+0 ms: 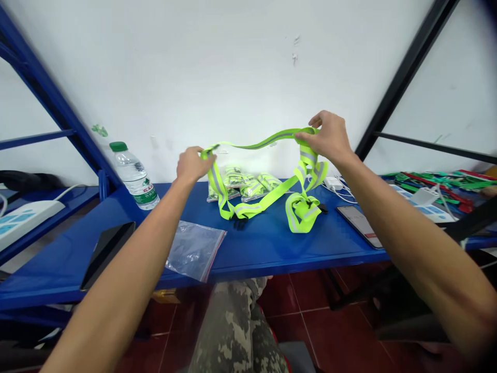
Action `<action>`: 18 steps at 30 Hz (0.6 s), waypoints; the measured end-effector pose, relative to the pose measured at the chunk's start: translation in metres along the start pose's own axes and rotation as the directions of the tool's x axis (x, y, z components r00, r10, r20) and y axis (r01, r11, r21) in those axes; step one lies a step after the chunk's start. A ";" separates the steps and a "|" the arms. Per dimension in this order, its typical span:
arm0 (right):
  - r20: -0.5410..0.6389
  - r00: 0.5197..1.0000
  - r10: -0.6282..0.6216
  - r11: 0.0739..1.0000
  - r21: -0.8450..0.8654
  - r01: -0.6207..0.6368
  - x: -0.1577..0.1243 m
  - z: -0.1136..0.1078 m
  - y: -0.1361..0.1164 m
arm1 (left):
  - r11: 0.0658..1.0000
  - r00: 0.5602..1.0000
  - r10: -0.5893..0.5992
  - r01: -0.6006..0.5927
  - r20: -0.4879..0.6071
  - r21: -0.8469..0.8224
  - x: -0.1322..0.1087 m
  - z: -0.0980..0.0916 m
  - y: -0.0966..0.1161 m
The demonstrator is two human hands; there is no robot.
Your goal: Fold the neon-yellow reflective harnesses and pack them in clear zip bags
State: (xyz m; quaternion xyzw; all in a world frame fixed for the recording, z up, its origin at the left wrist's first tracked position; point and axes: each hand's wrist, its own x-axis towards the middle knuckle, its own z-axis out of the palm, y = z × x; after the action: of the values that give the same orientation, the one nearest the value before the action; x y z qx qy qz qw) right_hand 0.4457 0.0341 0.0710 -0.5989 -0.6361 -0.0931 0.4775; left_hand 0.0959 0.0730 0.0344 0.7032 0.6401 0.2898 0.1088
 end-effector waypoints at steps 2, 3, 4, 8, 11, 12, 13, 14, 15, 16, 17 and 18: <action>-0.002 1.000 -0.007 0.999 0.033 0.007 -0.001 0.005 -0.008 | 0.996 0.986 0.026 -0.039 0.163 0.075 -0.005 0.006 0.011; 0.024 1.000 -0.015 0.998 0.066 0.013 -0.002 0.007 -0.013 | 0.993 0.978 0.071 -0.088 0.197 0.082 -0.009 0.010 0.021; 0.059 0.998 -0.027 0.994 0.107 0.020 -0.004 0.010 -0.021 | 0.986 0.968 0.149 -0.160 0.200 0.040 -0.015 0.014 0.032; 0.213 0.969 -0.128 0.947 0.315 0.055 -0.014 0.017 -0.054 | 0.819 0.914 0.402 -0.334 0.051 -0.466 -0.032 0.032 0.082; 0.299 0.926 -0.229 0.885 0.459 0.071 -0.020 0.015 -0.067 | 0.667 0.871 0.485 -0.315 0.073 -0.675 -0.032 0.042 0.105; 0.314 0.917 -0.247 0.875 0.479 0.071 -0.021 0.014 -0.067 | 0.637 0.878 0.473 -0.280 0.078 -0.718 -0.030 0.043 0.109; 0.330 0.910 -0.251 0.876 0.478 0.068 -0.022 0.012 -0.065 | 0.611 0.892 0.446 -0.239 0.079 -0.755 -0.028 0.044 0.110; 0.352 0.903 -0.247 0.889 0.453 0.066 -0.022 0.011 -0.062 | 0.588 0.908 0.412 -0.199 0.078 -0.784 -0.026 0.043 0.111; 0.383 0.892 -0.238 0.912 0.404 0.070 -0.022 0.011 -0.057 | 0.566 0.922 0.379 -0.168 0.074 -0.807 -0.025 0.042 0.111; 0.416 0.881 -0.224 0.939 0.333 0.081 -0.022 0.012 -0.052 | 0.549 0.933 0.354 -0.149 0.067 -0.823 -0.024 0.040 0.111; 0.442 0.874 -0.201 0.964 0.248 0.097 -0.022 0.013 -0.046 | 0.538 0.940 0.335 -0.140 0.059 -0.831 -0.023 0.037 0.110; 0.453 0.874 -0.174 0.981 0.161 0.112 -0.022 0.015 -0.040 | 0.536 0.945 0.323 -0.137 0.052 -0.833 -0.023 0.034 0.108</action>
State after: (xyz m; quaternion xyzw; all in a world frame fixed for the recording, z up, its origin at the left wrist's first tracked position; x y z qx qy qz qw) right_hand 0.4003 0.0191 0.0648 -0.5227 -0.7791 0.0596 0.3411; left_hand 0.2051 0.0413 0.0575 0.6753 0.3190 0.4929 0.4463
